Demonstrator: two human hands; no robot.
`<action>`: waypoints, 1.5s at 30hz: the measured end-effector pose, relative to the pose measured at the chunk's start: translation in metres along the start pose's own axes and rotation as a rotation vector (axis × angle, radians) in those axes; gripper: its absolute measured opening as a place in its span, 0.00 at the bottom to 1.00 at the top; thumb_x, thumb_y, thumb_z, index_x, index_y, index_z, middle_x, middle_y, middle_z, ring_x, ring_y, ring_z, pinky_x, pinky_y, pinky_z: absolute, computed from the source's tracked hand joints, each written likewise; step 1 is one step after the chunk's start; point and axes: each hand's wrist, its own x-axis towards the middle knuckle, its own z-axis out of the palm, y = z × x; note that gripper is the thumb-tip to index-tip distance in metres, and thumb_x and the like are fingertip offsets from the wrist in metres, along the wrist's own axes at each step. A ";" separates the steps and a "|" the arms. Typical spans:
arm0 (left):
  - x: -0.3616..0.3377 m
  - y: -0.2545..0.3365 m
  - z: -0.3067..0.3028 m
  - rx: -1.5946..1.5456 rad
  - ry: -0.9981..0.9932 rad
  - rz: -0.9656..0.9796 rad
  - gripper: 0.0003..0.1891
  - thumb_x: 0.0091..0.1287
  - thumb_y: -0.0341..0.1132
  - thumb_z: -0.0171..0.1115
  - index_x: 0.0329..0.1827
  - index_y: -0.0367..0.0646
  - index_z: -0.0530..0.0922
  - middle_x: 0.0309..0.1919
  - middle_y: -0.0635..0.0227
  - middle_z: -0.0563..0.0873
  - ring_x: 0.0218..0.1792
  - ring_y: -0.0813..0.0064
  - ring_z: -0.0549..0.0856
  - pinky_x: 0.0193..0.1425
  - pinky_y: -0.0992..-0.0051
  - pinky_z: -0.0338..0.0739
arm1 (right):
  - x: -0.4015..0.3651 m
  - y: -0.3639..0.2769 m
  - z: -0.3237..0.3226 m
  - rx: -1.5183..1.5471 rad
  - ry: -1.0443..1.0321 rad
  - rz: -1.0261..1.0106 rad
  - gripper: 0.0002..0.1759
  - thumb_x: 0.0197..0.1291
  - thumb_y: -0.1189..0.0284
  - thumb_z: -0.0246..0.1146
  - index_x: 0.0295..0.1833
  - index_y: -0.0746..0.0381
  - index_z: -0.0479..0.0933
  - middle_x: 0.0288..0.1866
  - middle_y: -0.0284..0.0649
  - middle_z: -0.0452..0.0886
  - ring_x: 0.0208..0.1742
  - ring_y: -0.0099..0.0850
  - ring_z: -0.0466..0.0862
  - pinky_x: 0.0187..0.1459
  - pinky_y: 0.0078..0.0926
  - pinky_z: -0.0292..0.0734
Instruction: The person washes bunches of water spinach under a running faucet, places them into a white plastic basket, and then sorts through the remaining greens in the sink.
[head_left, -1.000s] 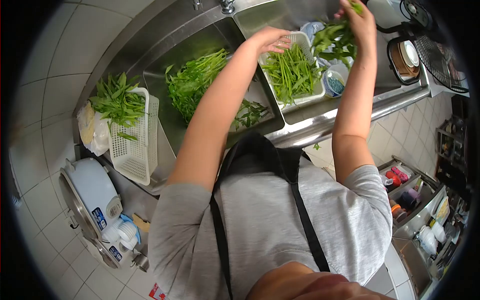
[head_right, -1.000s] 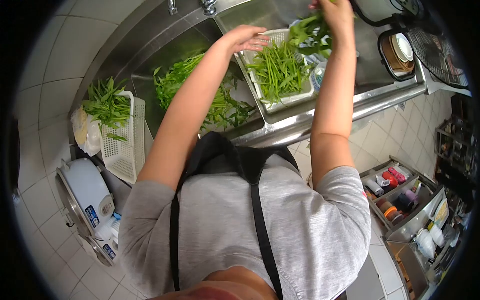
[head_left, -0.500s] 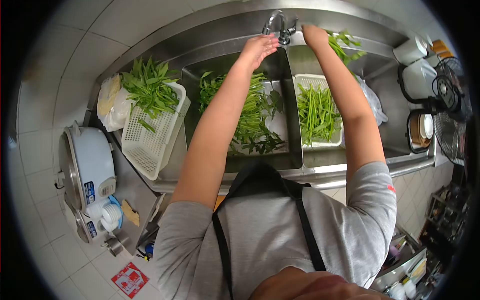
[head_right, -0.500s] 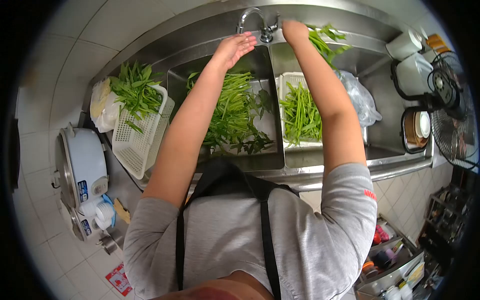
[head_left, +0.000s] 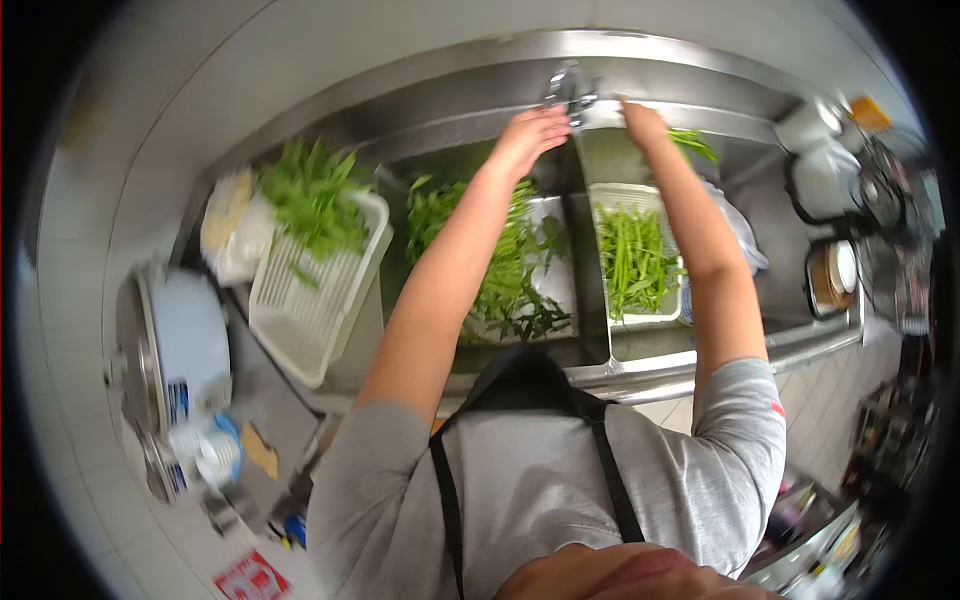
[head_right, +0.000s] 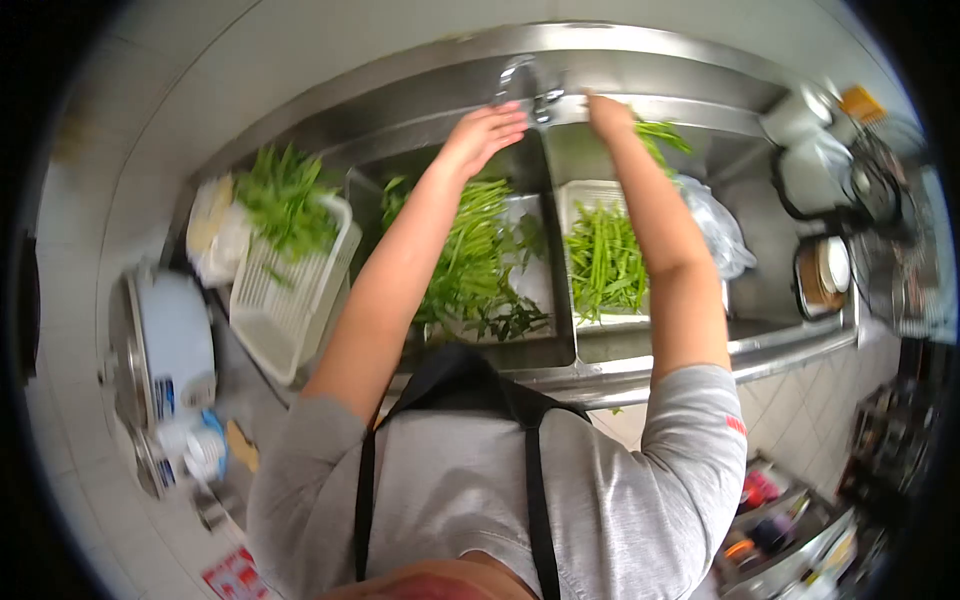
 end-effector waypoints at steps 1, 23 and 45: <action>0.005 -0.005 0.000 -0.094 -0.007 0.011 0.17 0.65 0.29 0.45 0.56 0.32 0.65 0.51 0.51 0.73 0.51 0.62 0.75 0.56 0.67 0.72 | -0.008 -0.020 -0.018 -0.084 -0.044 0.023 0.30 0.56 0.74 0.51 0.65 0.45 0.56 0.44 0.45 0.78 0.43 0.39 0.80 0.43 0.38 0.74; 0.032 -0.054 -0.074 -0.262 0.010 -0.246 0.27 0.66 0.52 0.41 0.54 0.35 0.66 0.42 0.63 0.75 0.45 0.69 0.73 0.51 0.71 0.66 | -0.003 -0.159 0.045 0.426 -0.290 -0.158 0.19 0.37 0.61 0.67 0.37 0.60 0.79 0.35 0.44 0.81 0.36 0.41 0.80 0.38 0.38 0.74; -0.015 -0.060 -0.053 -0.175 0.010 -0.286 0.15 0.58 0.33 0.61 0.46 0.41 0.71 0.37 0.65 0.80 0.38 0.70 0.81 0.41 0.70 0.78 | -0.046 -0.158 -0.028 0.796 -0.100 0.123 0.12 0.48 0.72 0.62 0.38 0.67 0.78 0.26 0.40 0.79 0.26 0.27 0.79 0.27 0.21 0.74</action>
